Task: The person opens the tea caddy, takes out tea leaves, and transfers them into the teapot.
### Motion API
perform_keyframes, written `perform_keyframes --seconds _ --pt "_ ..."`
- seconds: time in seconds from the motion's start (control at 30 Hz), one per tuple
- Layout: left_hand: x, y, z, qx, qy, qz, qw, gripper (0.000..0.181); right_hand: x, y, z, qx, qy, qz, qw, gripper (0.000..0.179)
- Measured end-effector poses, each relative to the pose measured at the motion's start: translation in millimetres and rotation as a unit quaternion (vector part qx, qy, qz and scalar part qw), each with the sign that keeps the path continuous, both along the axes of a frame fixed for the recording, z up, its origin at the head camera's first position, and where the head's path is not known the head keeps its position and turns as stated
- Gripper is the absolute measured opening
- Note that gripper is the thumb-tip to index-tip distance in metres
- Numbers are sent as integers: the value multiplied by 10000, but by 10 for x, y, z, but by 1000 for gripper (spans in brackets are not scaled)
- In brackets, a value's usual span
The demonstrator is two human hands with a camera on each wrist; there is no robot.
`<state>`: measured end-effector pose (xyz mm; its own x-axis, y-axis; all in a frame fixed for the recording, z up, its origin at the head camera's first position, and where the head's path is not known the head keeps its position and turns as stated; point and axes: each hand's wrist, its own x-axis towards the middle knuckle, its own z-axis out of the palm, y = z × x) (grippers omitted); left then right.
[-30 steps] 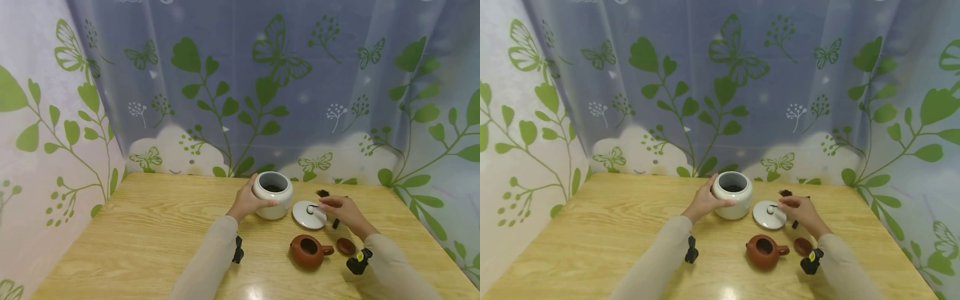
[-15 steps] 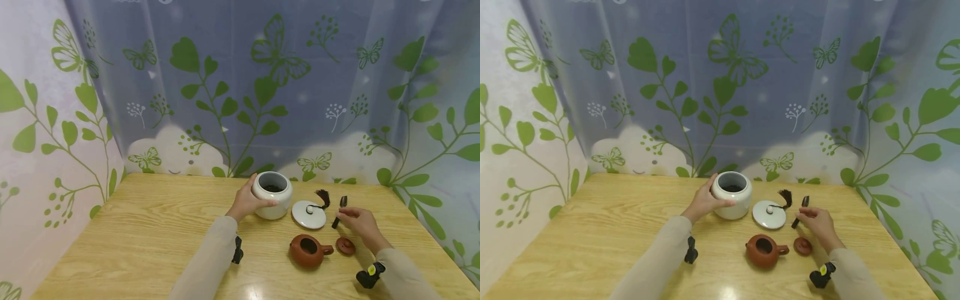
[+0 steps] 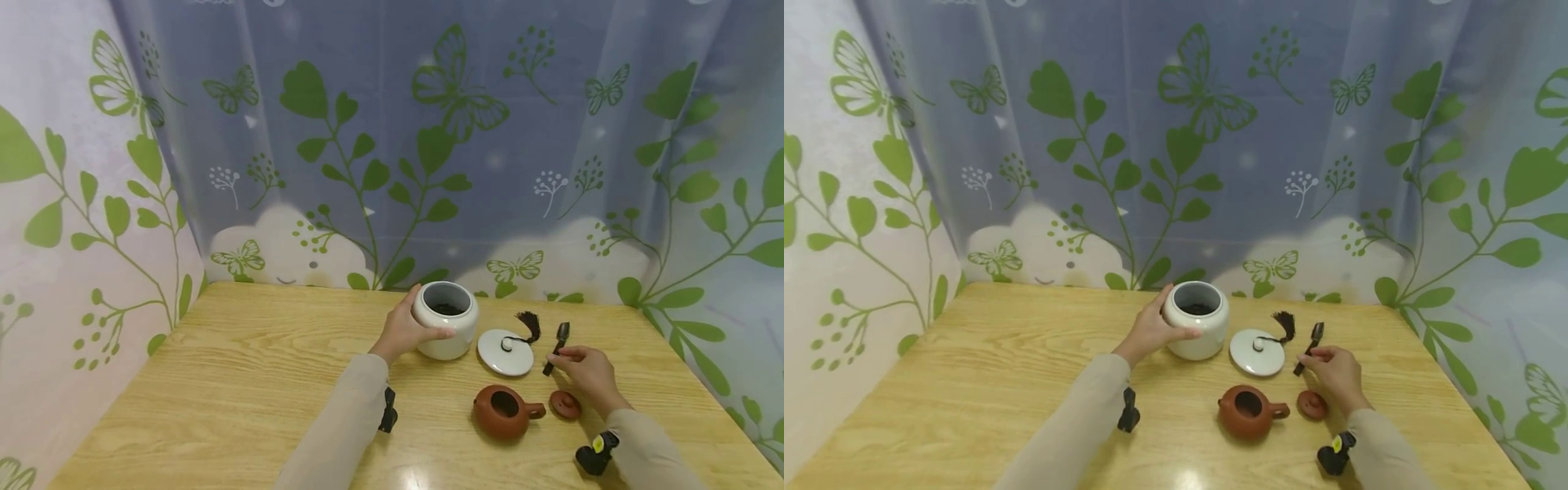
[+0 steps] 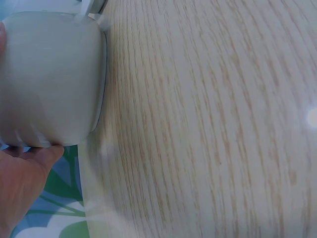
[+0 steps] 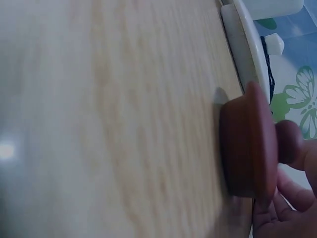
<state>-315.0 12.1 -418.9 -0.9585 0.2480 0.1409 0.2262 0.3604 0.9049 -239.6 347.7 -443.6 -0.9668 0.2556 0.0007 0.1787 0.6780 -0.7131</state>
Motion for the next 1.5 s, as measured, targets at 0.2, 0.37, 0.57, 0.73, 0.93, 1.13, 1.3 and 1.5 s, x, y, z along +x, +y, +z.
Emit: perform_keyframes --seconds 0.2,0.37,0.57,0.73,0.93,1.13,1.3,1.5 --pt "-1 3 4 20 21 11 10000 118 -37 -11 -12 141 -40 -201 9997 51" --pt "3 0 4 -8 -7 34 10000 118 -64 -12 44 123 -304 -209 9992 47" --pt "19 -8 24 -19 -3 29 10000 117 -66 1 85 397 -259 -113 9988 37" --pt "16 -10 19 -57 24 48 10000 116 -67 -12 83 428 -273 -69 9987 38" --pt "21 -7 19 -39 16 8 10000 116 -69 -18 85 888 55 82 9960 29" --pt "25 -15 32 -60 50 44 10000 117 -57 9 89 763 84 125 9970 30" --pt "23 -9 34 -75 25 2 10000 116 -44 68 74 594 70 180 9980 37" --pt "21 -5 26 -34 8 8 10000 116 -37 97 78 212 110 204 9995 48"
